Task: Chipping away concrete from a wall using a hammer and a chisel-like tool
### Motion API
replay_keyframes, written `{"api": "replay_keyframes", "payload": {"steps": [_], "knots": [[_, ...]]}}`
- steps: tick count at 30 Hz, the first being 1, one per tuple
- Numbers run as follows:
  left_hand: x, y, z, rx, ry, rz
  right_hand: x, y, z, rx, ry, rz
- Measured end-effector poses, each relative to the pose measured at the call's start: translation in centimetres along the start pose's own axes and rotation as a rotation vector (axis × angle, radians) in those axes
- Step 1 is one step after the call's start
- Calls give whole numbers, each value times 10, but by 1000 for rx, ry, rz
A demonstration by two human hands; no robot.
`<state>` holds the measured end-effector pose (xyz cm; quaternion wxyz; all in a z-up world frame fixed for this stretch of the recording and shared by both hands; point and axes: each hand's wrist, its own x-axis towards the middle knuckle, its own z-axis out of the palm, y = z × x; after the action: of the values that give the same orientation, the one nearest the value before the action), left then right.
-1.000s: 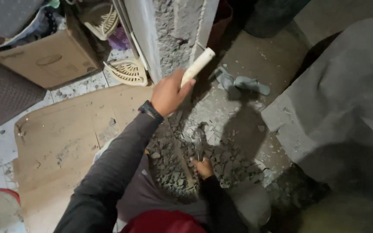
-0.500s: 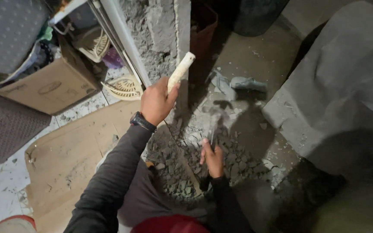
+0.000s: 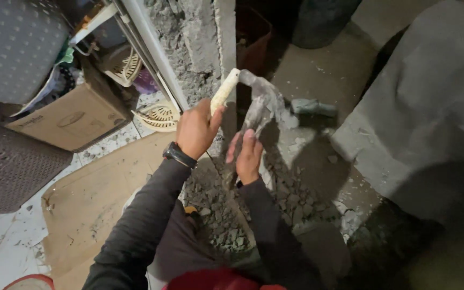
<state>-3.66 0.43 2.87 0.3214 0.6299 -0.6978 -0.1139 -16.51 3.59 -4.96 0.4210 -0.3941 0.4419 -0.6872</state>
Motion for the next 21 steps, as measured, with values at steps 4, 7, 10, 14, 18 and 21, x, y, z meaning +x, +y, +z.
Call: {"api": "replay_keyframes", "payload": {"steps": [4,7,10,14,18,21], "knots": [[-2,5,-4,45,-4,-28,-10,-64,3,-89,-36,-59],[-1,6,-7,20,-28,-49,-7,-12,0,241,194,-98],[0,-2,-2,63,-43,-64,3,-16,-1,15,-158,33],[0,3,-3,-4,-11,-48,-1,-41,-5,-30,-62,143],[3,0,1,36,-41,-95,9,-20,3,-15,14,42],[5,5,-2,41,-62,-124,12,-32,-8,-44,-98,5]]}}
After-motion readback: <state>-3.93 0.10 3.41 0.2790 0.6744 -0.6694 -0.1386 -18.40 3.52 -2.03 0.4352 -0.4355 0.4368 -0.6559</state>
